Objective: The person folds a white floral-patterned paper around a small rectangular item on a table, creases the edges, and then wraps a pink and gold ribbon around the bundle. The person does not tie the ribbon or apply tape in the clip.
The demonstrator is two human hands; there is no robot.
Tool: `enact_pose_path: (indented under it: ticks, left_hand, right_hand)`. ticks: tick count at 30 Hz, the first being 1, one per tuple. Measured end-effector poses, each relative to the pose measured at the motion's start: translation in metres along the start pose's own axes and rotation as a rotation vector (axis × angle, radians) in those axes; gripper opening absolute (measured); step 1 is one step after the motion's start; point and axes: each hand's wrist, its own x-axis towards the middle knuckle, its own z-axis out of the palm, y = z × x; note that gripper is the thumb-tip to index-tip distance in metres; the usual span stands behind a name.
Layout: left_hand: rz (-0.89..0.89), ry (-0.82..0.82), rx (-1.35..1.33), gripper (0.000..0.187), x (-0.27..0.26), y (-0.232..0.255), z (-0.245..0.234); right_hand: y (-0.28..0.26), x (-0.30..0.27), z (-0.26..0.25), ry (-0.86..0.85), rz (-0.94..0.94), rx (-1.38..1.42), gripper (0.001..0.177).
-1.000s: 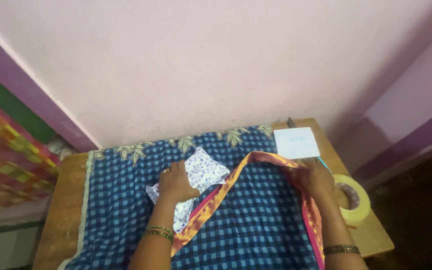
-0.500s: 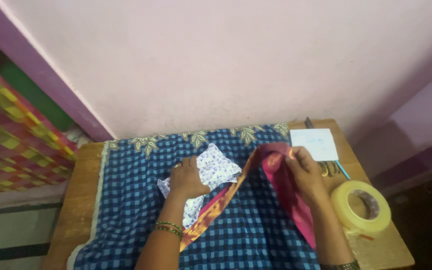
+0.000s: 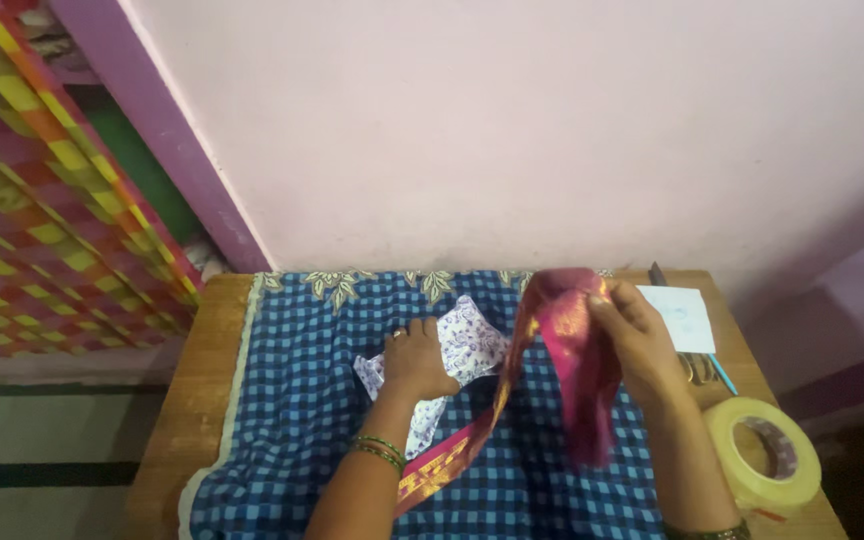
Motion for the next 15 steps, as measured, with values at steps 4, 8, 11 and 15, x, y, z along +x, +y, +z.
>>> enact_pose_path:
  ticks: [4,8,11,15]
  left_hand:
    - [0.013,0.022,-0.020,0.096,0.001,-0.002,0.004]
    - [0.017,0.059,-0.006,0.095,0.001,-0.003,0.006]
    - [0.016,0.039,-0.013,0.094,0.003,-0.004,0.006]
    - [0.009,0.027,-0.033,0.093,0.003,-0.004,0.008]
  right_hand:
    - [0.038,0.018,-0.029,0.046,0.099,0.394,0.027]
    - [0.096,0.028,-0.076,0.150,0.341,-0.811,0.034]
    - [0.126,0.020,-0.105,0.079,-0.227,-1.296,0.057]
    - [0.142,0.012,-0.102,0.252,-0.515,-1.206,0.038]
